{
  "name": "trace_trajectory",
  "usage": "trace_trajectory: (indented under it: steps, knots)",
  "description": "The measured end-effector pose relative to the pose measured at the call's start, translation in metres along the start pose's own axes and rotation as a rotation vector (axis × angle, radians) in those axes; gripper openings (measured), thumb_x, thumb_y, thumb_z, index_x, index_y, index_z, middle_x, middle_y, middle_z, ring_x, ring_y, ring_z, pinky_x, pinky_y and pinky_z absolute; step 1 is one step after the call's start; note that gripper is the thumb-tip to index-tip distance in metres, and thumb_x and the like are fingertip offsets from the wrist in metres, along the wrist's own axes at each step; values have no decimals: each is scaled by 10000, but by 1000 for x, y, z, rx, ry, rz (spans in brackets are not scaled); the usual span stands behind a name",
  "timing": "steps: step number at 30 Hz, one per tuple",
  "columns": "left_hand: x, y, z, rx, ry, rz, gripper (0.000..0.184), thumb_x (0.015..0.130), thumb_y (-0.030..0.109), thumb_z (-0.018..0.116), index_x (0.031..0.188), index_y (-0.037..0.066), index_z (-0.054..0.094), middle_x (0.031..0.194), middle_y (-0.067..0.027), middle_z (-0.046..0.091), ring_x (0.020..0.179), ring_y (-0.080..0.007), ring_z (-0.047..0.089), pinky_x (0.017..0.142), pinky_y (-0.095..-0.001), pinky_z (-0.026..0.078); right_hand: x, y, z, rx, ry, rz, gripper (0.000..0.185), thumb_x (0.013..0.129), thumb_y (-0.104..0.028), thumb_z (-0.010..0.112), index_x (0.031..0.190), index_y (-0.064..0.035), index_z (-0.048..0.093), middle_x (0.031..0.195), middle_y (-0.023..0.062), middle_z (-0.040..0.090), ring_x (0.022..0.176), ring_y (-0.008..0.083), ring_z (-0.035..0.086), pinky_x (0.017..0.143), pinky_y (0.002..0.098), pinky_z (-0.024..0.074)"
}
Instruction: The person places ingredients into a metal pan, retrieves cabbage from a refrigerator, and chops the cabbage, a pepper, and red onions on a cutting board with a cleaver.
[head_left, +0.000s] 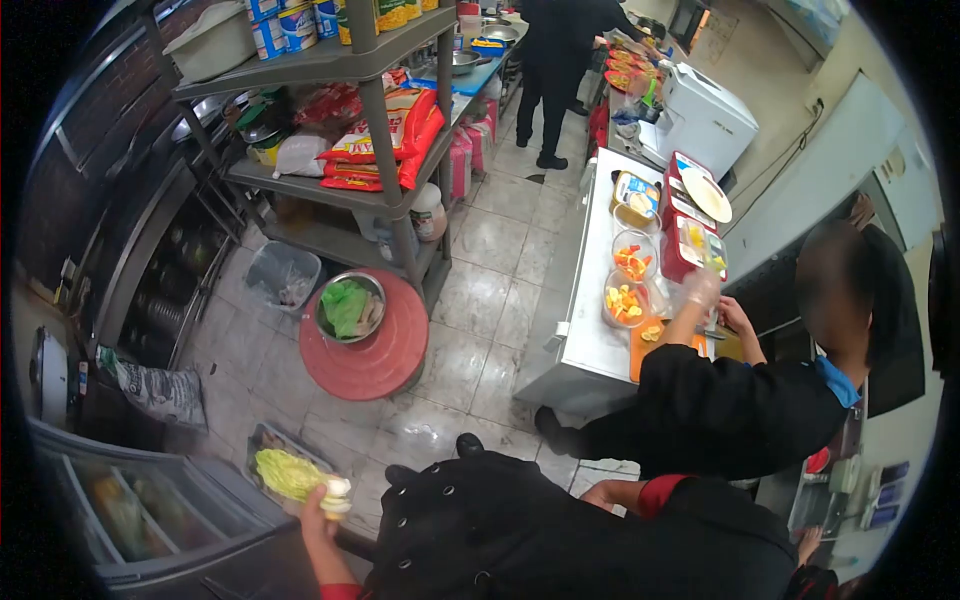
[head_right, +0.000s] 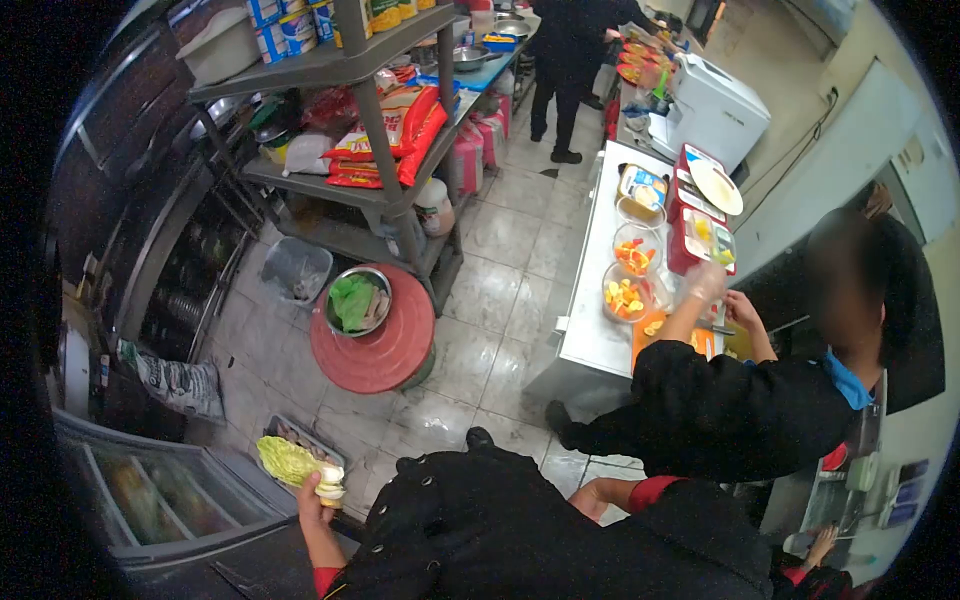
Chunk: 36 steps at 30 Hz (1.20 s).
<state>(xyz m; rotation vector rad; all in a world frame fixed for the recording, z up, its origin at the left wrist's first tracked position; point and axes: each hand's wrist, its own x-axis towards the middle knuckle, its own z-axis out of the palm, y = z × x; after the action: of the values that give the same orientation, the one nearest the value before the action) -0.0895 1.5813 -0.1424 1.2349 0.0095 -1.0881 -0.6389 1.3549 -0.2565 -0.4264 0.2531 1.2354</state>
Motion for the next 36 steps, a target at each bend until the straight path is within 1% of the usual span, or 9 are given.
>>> trace_trajectory:
  steps: [2,4,14,19,23,25,30,32,36]
  knots:
    - [-1,1,3,-8,-3,-6,516,864,294,704,1236,-39,573,1152,-146,673,1021,-270,667,892,-387,535,0,0,3,2,1,13,409,984,-370,540,1318,-136,572,1168,73,690,1012,264,672,828,462,548]
    - [-5,4,11,-23,39,-2,461,864,248,670,1211,-47,598,1081,-154,670,968,-279,669,843,-397,553,1,0,8,16,0,26,409,983,-368,542,1322,-139,569,1174,71,687,1016,263,669,830,462,547]
    - [-6,7,2,-1,48,22,446,868,245,664,1196,-52,608,1072,-151,676,969,-272,668,857,-388,543,14,0,14,38,17,55,413,980,-357,554,1339,-154,552,1204,62,671,1035,255,659,845,459,540]
    - [2,2,-20,6,11,-30,433,909,264,623,1201,-55,606,1085,-150,676,973,-262,668,855,-383,543,24,-2,17,50,39,68,417,978,-352,560,1348,-161,544,1219,58,664,1044,252,653,852,458,537]
    - [6,-4,-33,-25,41,-44,438,905,268,628,1198,-56,607,1093,-152,677,976,-266,671,848,-385,547,32,-4,16,61,83,80,420,977,-348,564,1355,-167,537,1230,54,657,1052,249,649,858,457,534]
    - [7,0,-36,-19,-6,-73,439,900,265,638,1195,-59,607,1095,-158,679,976,-271,674,844,-392,553,31,-10,18,74,107,108,422,976,-346,566,1358,-170,534,1236,52,654,1056,247,647,861,457,533]
    - [19,-13,-63,-134,-5,-75,425,886,196,663,1222,-49,574,1087,-158,681,949,-282,687,835,-414,565,30,-35,16,99,243,211,428,974,-340,572,1367,-177,526,1251,48,647,1065,243,641,868,456,530]
    - [19,-9,-68,-141,26,-120,421,887,158,665,1238,-46,556,1101,-161,679,969,-297,686,852,-429,566,32,-48,11,110,333,258,431,973,-338,574,1370,-180,522,1257,46,644,1069,242,639,871,455,528]
    - [23,0,-88,-166,-36,-79,414,873,130,688,1226,-57,578,1119,-173,682,1008,-301,683,899,-417,556,39,-80,-2,74,498,321,436,972,-334,579,1377,-186,516,1269,42,637,1077,239,635,877,455,526]
